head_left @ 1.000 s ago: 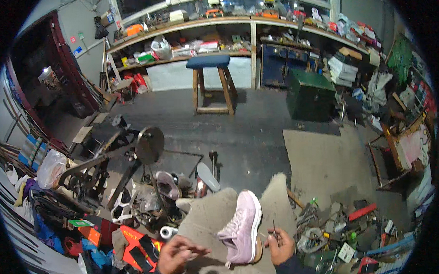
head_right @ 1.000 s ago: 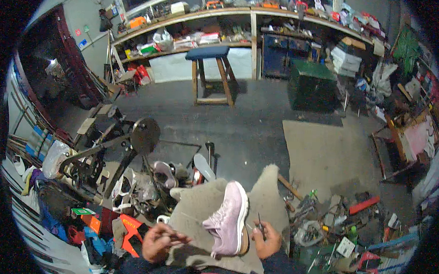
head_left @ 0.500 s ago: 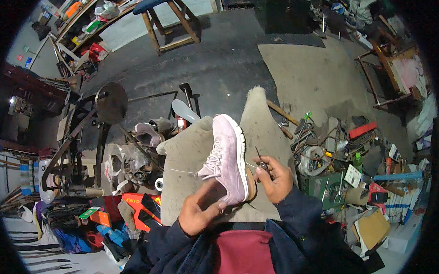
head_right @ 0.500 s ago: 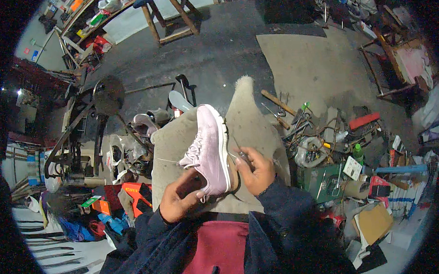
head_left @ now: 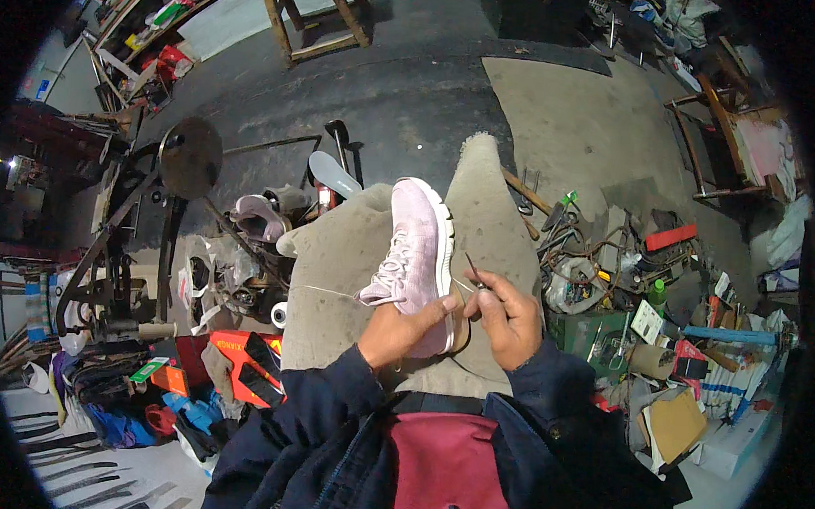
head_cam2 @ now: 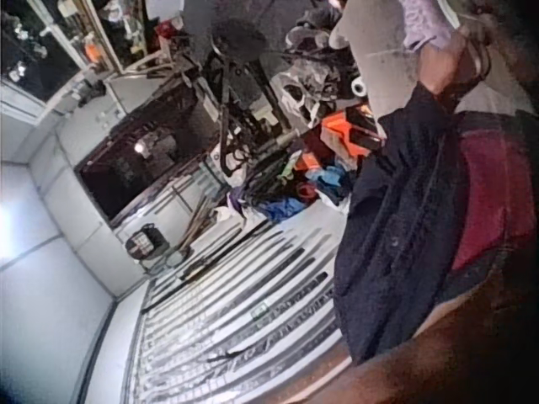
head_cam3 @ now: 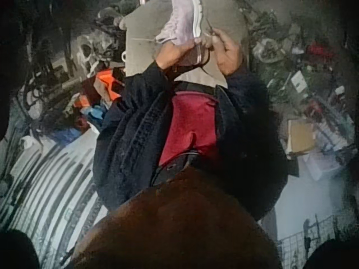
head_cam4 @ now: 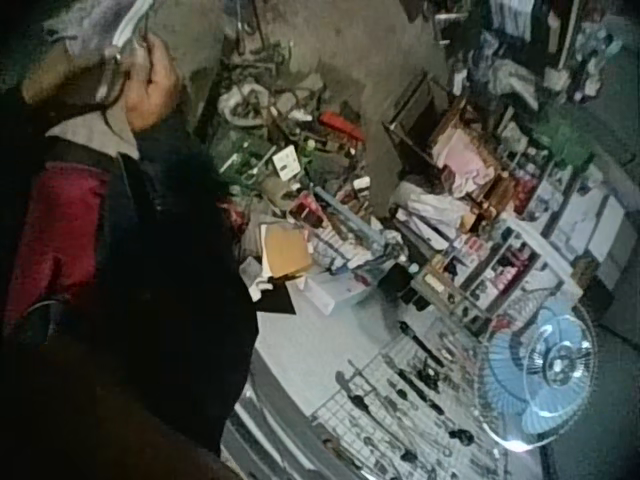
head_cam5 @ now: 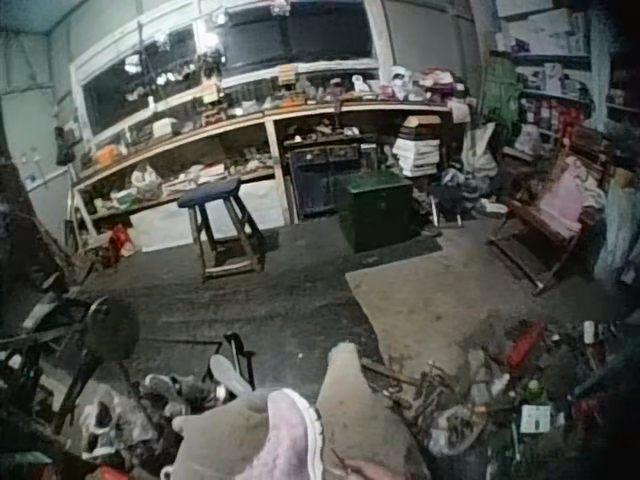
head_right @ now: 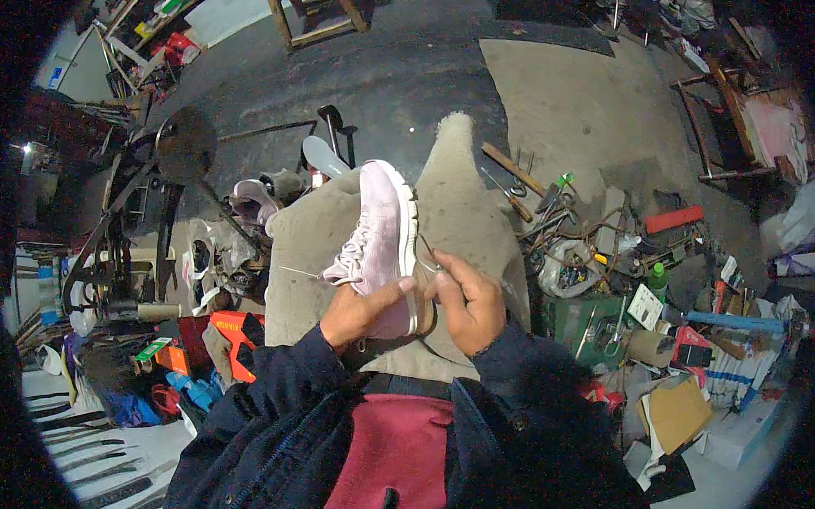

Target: The person sews a pink sneaker by hand using a needle and thread. They repeatedly push the needle through the shoe's upper and pull the thread tight, working along the side of the shoe while seated.

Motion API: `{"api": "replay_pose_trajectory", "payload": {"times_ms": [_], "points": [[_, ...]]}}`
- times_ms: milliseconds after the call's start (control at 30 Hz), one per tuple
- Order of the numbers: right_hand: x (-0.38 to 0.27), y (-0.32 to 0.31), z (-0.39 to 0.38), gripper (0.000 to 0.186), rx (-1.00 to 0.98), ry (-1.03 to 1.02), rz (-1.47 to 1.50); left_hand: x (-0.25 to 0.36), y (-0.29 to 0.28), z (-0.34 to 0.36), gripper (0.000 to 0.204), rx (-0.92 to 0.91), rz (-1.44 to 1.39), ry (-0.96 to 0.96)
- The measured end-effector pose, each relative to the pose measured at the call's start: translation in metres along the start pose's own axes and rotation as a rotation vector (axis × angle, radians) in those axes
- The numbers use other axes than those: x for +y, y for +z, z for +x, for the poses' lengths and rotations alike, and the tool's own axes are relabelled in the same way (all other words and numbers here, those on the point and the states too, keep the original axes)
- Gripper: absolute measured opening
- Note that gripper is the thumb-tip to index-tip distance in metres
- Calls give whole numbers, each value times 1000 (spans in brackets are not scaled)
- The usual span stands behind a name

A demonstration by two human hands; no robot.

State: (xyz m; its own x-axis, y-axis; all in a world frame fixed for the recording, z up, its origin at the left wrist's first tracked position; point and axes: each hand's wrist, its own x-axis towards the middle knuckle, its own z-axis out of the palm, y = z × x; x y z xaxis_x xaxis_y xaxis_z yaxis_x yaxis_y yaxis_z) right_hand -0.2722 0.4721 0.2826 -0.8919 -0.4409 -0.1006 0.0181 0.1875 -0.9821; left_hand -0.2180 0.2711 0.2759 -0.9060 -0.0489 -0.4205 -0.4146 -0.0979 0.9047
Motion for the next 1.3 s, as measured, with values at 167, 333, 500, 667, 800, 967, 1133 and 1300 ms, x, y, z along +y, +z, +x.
{"api": "replay_pose_trajectory", "payload": {"times_ms": [167, 333, 500, 667, 800, 967, 1133, 1300], "points": [[-10, -3, -3, 40, -15, -69, -95, 12, -2, -8, 49, 65, -292, -106], [-14, -4, -12, 41, -54, -92, -153, 20, 4, -33, 59, 114, -412, -5], [-11, 0, -11, 48, -95, -108, -222, 20, 2, -35, 61, 104, -461, -40], [-9, 4, -6, 43, -108, -103, -201, 20, -4, -38, 64, 34, -554, -30], [-9, 4, -1, 40, -125, -124, -224, 20, -7, -39, 64, 3, -578, -63], [-9, 2, 3, 41, -179, -137, -233, 21, -9, -37, 62, 3, -534, -68], [-7, 0, 5, 43, -195, -172, -280, 17, -8, -36, 65, -16, -547, -47], [-12, 3, 7, 45, -186, -125, -261, 10, -9, -33, 78, -31, -445, 10]]}}
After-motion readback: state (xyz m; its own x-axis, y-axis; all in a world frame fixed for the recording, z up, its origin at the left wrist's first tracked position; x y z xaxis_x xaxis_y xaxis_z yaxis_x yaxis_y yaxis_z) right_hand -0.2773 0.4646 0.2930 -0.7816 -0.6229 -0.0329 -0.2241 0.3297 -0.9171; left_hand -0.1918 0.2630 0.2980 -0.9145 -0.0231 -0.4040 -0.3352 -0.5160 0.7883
